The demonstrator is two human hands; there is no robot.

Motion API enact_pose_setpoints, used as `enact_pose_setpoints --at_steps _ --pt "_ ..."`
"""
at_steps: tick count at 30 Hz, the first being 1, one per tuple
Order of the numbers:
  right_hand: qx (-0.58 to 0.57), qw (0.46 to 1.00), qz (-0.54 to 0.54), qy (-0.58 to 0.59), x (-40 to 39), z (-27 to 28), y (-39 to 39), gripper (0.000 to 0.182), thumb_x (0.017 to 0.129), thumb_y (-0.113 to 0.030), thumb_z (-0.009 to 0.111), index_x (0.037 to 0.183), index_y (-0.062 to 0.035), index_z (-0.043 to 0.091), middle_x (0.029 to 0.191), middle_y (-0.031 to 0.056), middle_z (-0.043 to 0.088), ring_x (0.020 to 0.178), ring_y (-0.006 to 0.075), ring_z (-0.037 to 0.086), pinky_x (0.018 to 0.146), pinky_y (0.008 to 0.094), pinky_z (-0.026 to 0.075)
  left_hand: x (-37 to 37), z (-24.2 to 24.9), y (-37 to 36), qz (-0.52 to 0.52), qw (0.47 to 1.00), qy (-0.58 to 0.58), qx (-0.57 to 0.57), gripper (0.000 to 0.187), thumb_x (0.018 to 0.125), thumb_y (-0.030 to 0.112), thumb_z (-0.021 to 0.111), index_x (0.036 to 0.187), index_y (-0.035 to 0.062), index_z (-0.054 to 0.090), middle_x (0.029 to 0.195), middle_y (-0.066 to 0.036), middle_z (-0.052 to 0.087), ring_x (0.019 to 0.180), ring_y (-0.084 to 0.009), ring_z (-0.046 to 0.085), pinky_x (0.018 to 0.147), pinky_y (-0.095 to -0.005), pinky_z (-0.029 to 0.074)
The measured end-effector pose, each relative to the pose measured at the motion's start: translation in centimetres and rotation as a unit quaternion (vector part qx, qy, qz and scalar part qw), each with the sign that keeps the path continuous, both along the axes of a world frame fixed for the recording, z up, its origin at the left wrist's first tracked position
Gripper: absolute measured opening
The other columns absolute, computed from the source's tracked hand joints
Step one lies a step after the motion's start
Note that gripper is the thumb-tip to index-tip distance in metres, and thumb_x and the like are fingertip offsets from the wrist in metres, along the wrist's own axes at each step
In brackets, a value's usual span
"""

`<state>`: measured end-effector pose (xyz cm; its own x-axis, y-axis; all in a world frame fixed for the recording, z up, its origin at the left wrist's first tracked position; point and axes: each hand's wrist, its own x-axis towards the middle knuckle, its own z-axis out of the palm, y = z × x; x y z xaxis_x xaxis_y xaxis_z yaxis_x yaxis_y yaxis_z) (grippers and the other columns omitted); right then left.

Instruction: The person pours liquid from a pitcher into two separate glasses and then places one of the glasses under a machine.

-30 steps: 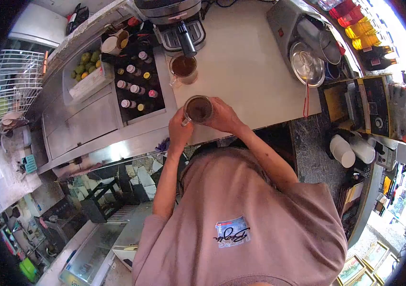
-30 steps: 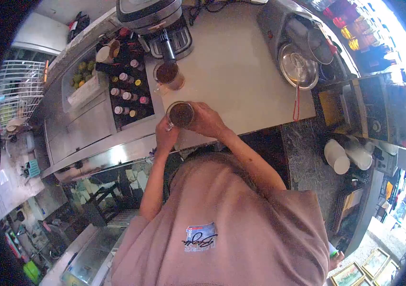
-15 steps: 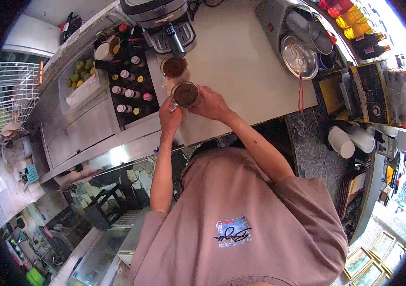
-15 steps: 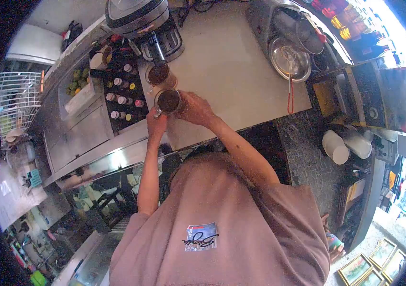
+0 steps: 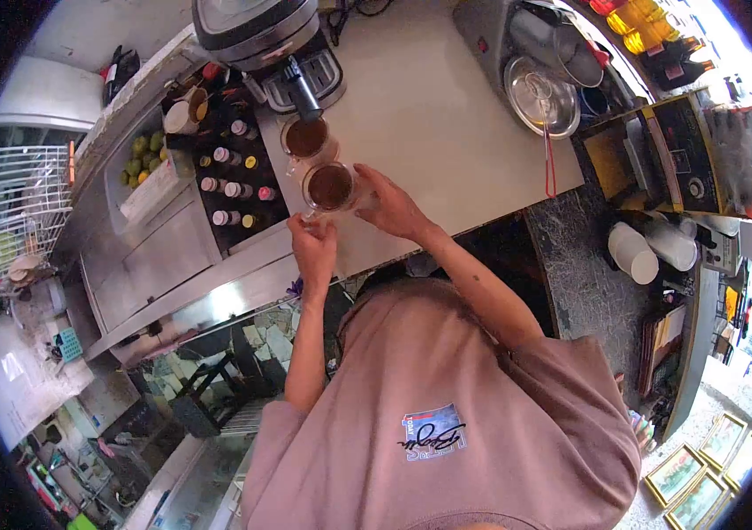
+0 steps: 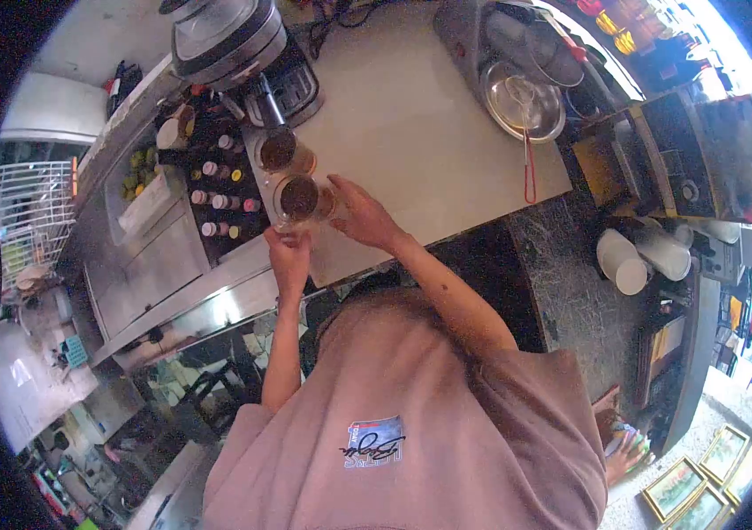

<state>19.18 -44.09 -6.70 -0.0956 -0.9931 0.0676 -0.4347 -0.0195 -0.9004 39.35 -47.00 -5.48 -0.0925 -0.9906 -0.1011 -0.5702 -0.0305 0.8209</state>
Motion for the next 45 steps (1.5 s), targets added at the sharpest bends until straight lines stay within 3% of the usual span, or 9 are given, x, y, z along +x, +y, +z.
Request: enact_pose_setpoints --at_steps 7,15,23,34,38,40,43,44,45 --pt "0.065 0.993 -0.039 -0.094 -3.4 0.3 3.8 0.064 0.090 -0.013 0.075 0.147 -0.0053 0.046 0.148 0.0129 0.053 0.132 0.0284 0.055 0.106 0.0399 0.050 -0.2 2.3 2.4 -0.104 0.962 -0.240 0.072 0.032 0.091 0.031 0.067 0.087 -0.0002 0.069 0.084 -0.022 0.071 0.083 -0.0392 0.070 0.078 -0.0466 0.054" --pt "0.051 0.967 -0.211 -0.137 -10.2 -0.3 14.4 0.036 0.096 -0.026 0.072 0.122 -0.0018 0.068 0.116 0.0126 0.073 0.101 0.0234 0.071 0.091 0.0368 0.056 -8.1 1.9 4.1 -0.330 0.918 -0.220 0.012 0.030 0.092 0.030 0.066 0.088 0.0006 0.070 0.085 -0.021 0.072 0.083 -0.0412 0.069 0.075 -0.0488 0.053" --pt "0.074 0.878 -0.457 -0.123 -14.8 2.5 35.9 0.033 0.097 -0.029 0.071 0.117 -0.0033 0.072 0.106 0.0128 0.076 0.097 0.0215 0.072 0.087 0.0355 0.056 -22.2 4.1 12.5 -0.498 0.849 -0.159 -0.073 0.024 0.093 0.025 0.068 0.091 0.0017 0.067 0.087 -0.018 0.070 0.085 -0.0386 0.068 0.075 -0.0468 0.053" --pt "-0.032 0.619 -0.779 -0.097 -11.0 2.3 63.4 0.023 0.098 -0.018 0.070 0.106 0.0029 0.073 0.092 0.0081 0.075 0.082 0.0135 0.071 0.076 0.0281 0.055 -33.4 3.5 31.8 -0.705 0.699 -0.099 -0.058 0.021 0.093 0.023 0.068 0.092 0.0025 0.068 0.089 -0.015 0.071 0.085 -0.0341 0.070 0.073 -0.0442 0.053" --pt "-0.080 0.471 -0.878 -0.033 -7.7 3.4 70.4 0.019 0.098 -0.016 0.069 0.095 0.0018 0.073 0.082 0.0062 0.073 0.071 0.0103 0.067 0.066 0.0270 0.052 -34.9 2.9 37.3 -0.752 0.653 -0.084 -0.043 0.021 0.093 0.023 0.069 0.093 0.0017 0.068 0.092 -0.016 0.071 0.085 -0.0352 0.069 0.074 -0.0451 0.053" --pt "-0.068 0.319 -0.944 0.037 -6.0 4.4 73.7 0.021 0.097 -0.019 0.071 0.089 0.0012 0.072 0.076 0.0039 0.071 0.067 0.0082 0.063 0.062 0.0271 0.050 -35.2 2.4 39.4 -0.765 0.637 -0.074 -0.057 0.020 0.092 0.022 0.069 0.093 0.0016 0.068 0.092 -0.017 0.071 0.085 -0.0352 0.069 0.074 -0.0454 0.053" --pt "-0.064 0.226 -0.950 0.206 -4.2 5.4 79.7 0.020 0.093 -0.018 0.075 0.085 -0.0012 0.069 0.075 0.0047 0.068 0.066 0.0126 0.062 0.062 0.0304 0.049 -35.4 2.2 42.0 -0.779 0.619 -0.081 -0.067 0.019 0.092 0.020 0.069 0.094 0.0016 0.068 0.092 -0.017 0.070 0.086 -0.0353 0.069 0.075 -0.0458 0.052" --pt "-0.063 0.217 -0.952 0.207 -3.7 6.1 81.4 0.020 0.093 -0.018 0.075 0.085 -0.0012 0.069 0.075 0.0047 0.068 0.066 0.0126 0.062 0.062 0.0304 0.049 -35.5 2.3 42.6 -0.781 0.613 -0.098 -0.064 0.018 0.092 0.020 0.069 0.094 0.0018 0.068 0.092 -0.017 0.070 0.086 -0.0352 0.069 0.075 -0.0460 0.052" --pt "-0.016 0.266 -0.907 0.325 -3.5 7.5 82.8 0.019 0.091 -0.017 0.076 0.084 -0.0023 0.067 0.076 0.0057 0.066 0.066 0.0165 0.061 0.063 0.0321 0.049 -35.6 2.4 43.1 -0.787 0.606 -0.097 -0.067 0.018 0.092 0.020 0.069 0.094 0.0018 0.068 0.092 -0.017 0.070 0.086 -0.0352 0.069 0.075 -0.0460 0.052"
